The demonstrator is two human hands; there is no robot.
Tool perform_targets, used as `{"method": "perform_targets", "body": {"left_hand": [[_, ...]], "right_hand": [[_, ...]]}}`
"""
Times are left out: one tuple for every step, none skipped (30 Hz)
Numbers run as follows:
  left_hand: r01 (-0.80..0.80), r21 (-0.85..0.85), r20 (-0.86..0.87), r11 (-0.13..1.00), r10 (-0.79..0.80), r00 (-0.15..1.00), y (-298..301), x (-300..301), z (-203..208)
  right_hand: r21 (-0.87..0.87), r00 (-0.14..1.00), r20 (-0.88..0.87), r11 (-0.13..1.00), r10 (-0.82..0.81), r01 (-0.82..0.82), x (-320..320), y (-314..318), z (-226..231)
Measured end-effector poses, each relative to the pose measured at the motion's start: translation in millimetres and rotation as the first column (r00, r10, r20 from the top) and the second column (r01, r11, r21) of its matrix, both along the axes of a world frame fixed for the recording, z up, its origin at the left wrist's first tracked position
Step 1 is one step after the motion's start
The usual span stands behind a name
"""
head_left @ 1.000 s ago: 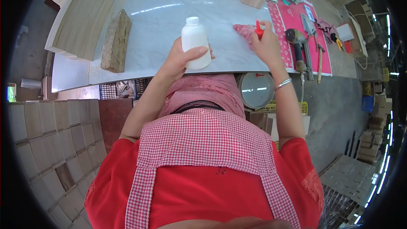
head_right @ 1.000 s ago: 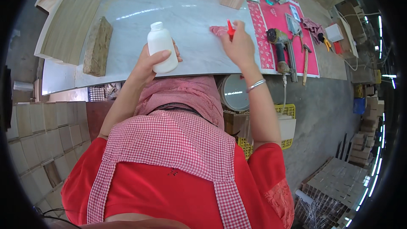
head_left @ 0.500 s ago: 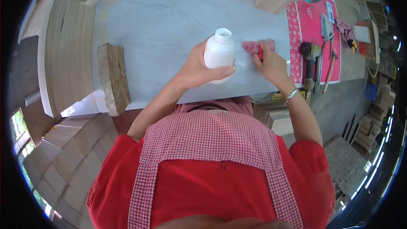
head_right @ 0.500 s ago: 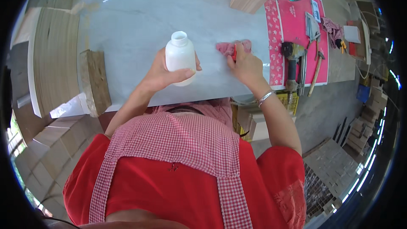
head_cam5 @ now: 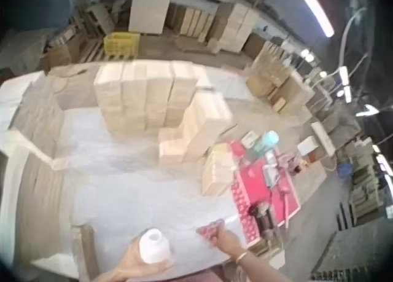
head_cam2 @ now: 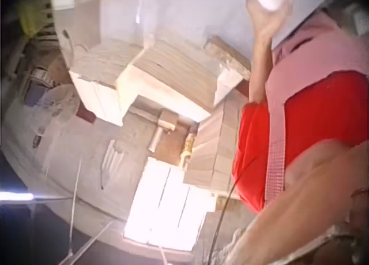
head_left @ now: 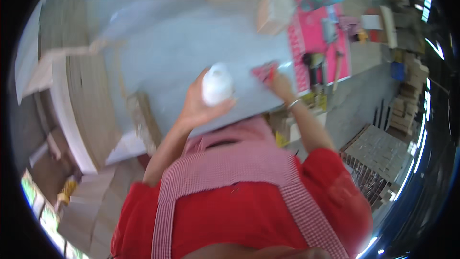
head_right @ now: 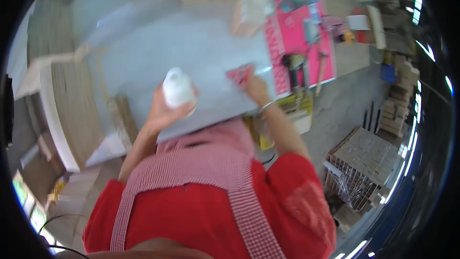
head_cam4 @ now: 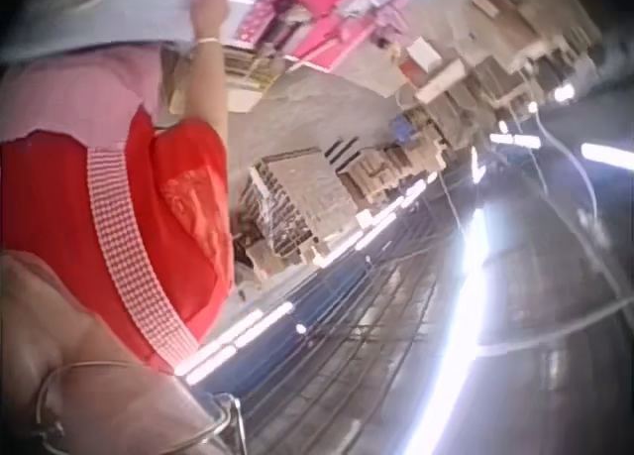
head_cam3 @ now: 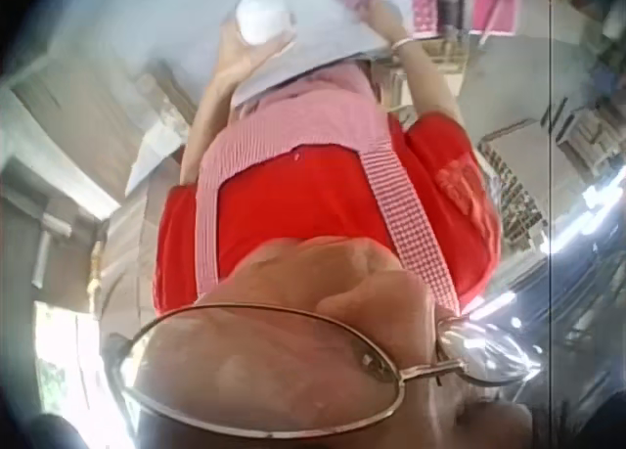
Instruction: Assembling small wooden boxes by gluing and stapling wood pieces together.
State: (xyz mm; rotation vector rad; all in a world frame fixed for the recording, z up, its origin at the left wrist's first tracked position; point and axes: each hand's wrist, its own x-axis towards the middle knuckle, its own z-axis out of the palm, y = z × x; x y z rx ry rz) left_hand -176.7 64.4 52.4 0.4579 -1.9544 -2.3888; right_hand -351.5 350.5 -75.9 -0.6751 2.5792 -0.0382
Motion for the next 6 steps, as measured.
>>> {"method": "perform_targets", "body": {"left_hand": [[-0.014, -0.015, -0.043, 1.0, 0.013, 0.999, 0, 2, -3], [0.042, -0.038, -0.011, 0.998, -0.043, 0.999, -6, 4, 3], [0.027, 0.059, 0.029, 0.998, -0.029, 0.999, -6, 5, 11], [0.044, 0.011, 0.004, 0.999, -0.044, 0.999, -5, 7, 12], [0.062, -0.039, -0.02, 0.997, -0.063, 0.998, -6, 5, 10], [0.098, -0.066, -0.102, 0.993, -0.104, 0.989, -1, -27, 24]], "right_hand": [[0.021, 0.997, 0.015, 0.997, -0.073, 0.072, 3, 4, -14], [-0.017, 0.992, 0.065, 0.994, -0.11, 0.111, 7, 0, -9], [0.013, 0.993, 0.06, 0.995, -0.103, 0.102, 6, 4, -22], [-0.03, 0.989, 0.088, 0.992, -0.123, 0.126, 4, -3, -12], [-0.158, 0.997, 0.036, 0.985, -0.062, 0.067, 1, -1, -6], [-0.276, 1.0, -0.029, 0.961, 0.008, -0.015, -6, 5, -9]]}}
